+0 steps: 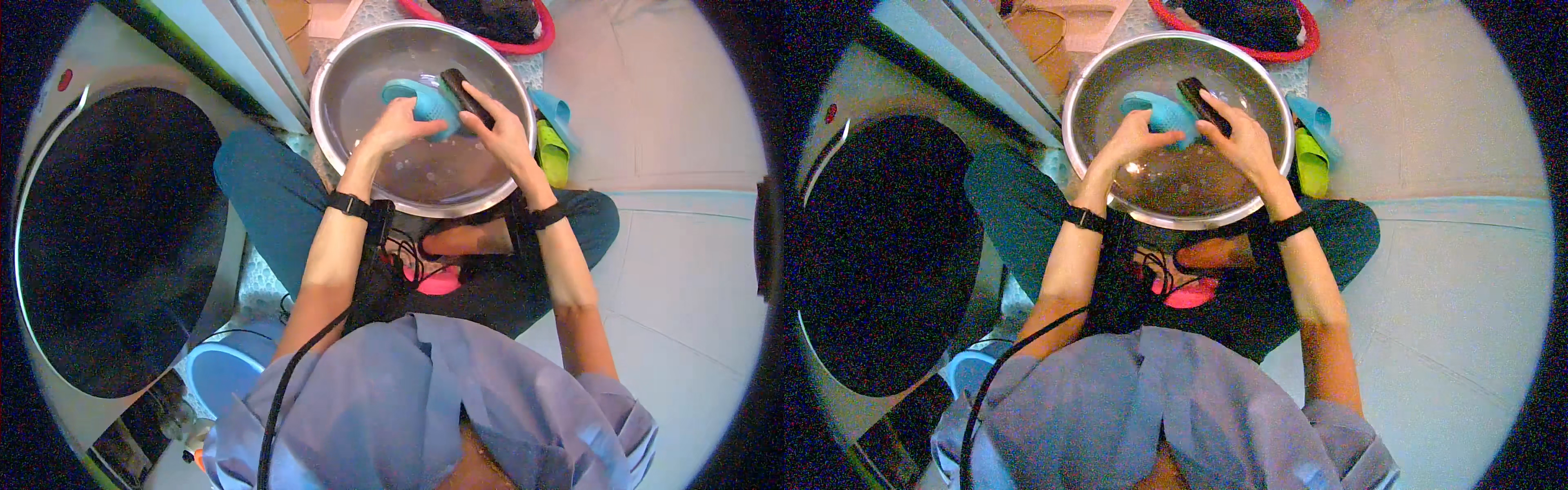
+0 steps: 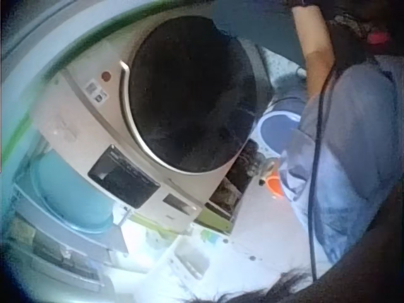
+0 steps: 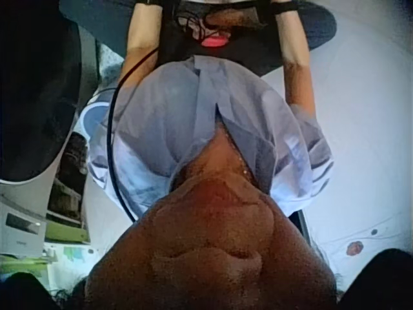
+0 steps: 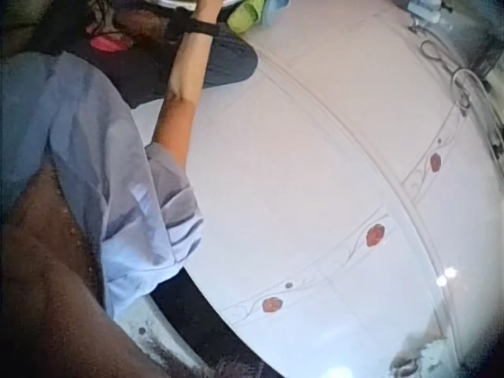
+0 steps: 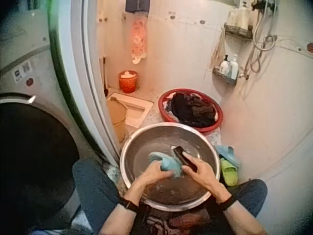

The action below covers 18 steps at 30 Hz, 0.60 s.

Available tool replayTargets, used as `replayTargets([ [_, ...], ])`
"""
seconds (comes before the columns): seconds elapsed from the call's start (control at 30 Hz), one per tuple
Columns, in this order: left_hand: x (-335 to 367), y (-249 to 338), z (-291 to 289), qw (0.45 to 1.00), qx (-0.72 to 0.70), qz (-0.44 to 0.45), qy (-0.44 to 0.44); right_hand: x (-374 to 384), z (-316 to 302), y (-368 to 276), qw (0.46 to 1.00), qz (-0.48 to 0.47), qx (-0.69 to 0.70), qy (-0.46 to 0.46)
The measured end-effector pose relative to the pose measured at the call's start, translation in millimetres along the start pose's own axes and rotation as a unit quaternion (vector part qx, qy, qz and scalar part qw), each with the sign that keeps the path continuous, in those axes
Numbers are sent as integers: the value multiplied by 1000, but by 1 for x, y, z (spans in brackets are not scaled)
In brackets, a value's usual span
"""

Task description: Manually scrub and wash plastic sandals in a basin with water and a brush.

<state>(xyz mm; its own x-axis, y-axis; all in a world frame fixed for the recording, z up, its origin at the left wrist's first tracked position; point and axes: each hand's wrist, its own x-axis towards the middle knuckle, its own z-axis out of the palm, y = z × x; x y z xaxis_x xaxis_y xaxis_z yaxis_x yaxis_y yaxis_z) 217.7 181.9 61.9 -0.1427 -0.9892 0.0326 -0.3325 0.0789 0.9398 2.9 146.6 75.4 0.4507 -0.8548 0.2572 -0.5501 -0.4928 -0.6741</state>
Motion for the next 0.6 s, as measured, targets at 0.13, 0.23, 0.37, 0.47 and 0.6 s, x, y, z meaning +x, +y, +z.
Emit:
replayTargets([
  [0.13,4,15,3,999,7,25,-41,12,0,-1,992,-72,106,4],
  [0.23,3,22,2,999,7,29,-19,10,4,4,985,50,163,-14],
  [0.37,10,-16,-3,992,-123,-15,-3,1,18,-7,996,19,78,35],
  [0.47,12,-33,8,988,-150,-30,7,-12,30,-29,1000,-1,-4,22],
  [0.6,13,-21,24,976,-205,43,61,7,40,-40,987,11,-157,31],
])
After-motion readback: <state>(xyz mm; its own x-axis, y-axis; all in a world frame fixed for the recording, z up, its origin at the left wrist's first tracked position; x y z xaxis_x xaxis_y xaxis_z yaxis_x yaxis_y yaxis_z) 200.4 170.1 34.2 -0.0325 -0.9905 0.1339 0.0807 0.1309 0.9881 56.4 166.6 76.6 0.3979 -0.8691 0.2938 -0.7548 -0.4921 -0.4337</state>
